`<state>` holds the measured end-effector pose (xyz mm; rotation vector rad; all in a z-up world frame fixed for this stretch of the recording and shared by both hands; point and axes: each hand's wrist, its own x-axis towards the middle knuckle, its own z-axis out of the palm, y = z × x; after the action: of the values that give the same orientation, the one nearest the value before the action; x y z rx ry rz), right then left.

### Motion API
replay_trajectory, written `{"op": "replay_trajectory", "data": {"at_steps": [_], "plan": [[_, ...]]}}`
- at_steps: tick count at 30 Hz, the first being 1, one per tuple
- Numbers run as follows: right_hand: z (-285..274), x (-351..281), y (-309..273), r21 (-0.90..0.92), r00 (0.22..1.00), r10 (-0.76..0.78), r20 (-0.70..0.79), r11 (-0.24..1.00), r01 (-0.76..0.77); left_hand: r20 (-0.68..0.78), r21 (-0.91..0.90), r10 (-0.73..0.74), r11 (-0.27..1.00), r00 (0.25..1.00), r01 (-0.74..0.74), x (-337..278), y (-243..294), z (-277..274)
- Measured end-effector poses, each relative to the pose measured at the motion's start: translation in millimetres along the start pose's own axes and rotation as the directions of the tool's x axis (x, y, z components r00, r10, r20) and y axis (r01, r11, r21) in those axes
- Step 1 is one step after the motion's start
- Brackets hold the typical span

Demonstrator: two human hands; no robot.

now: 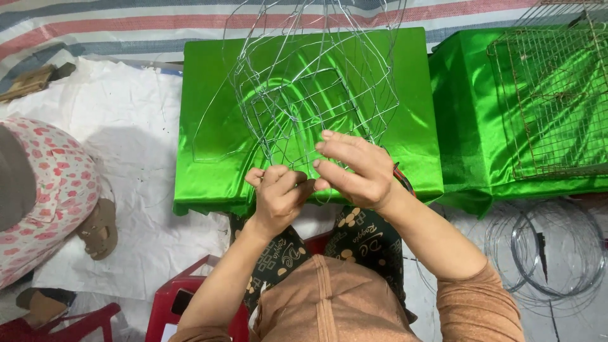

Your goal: Assembling a wire cage by joining mesh panels with wire using pliers.

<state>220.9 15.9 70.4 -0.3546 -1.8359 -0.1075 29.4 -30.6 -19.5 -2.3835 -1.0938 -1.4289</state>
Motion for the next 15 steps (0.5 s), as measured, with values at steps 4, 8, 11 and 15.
{"op": "replay_trajectory", "data": {"at_steps": [4,8,11,15], "plan": [[-1.3,-16.4,-13.9,-0.09,0.979,-0.201,-0.02,0.976,0.198,0.016,-0.014,0.037,0.999,0.999,-0.037,-5.1,2.9,2.2],[5.9,-34.9,0.2,-0.01,0.991,-0.129,-0.017,0.992,0.129,0.01,-0.034,0.049,0.998,0.999,-0.049,-16.1,-4.8,7.1],[23.1,-47.0,21.8,0.011,0.983,0.153,0.1,0.988,-0.155,0.03,-0.053,0.014,0.999,0.999,-0.012,-7.2,-5.1,6.4],[42.3,-43.3,41.7,-0.139,0.743,0.515,0.428,0.849,-0.509,0.064,-0.023,-0.098,0.995,0.993,0.1,12.2,4.9,-1.6]]}}
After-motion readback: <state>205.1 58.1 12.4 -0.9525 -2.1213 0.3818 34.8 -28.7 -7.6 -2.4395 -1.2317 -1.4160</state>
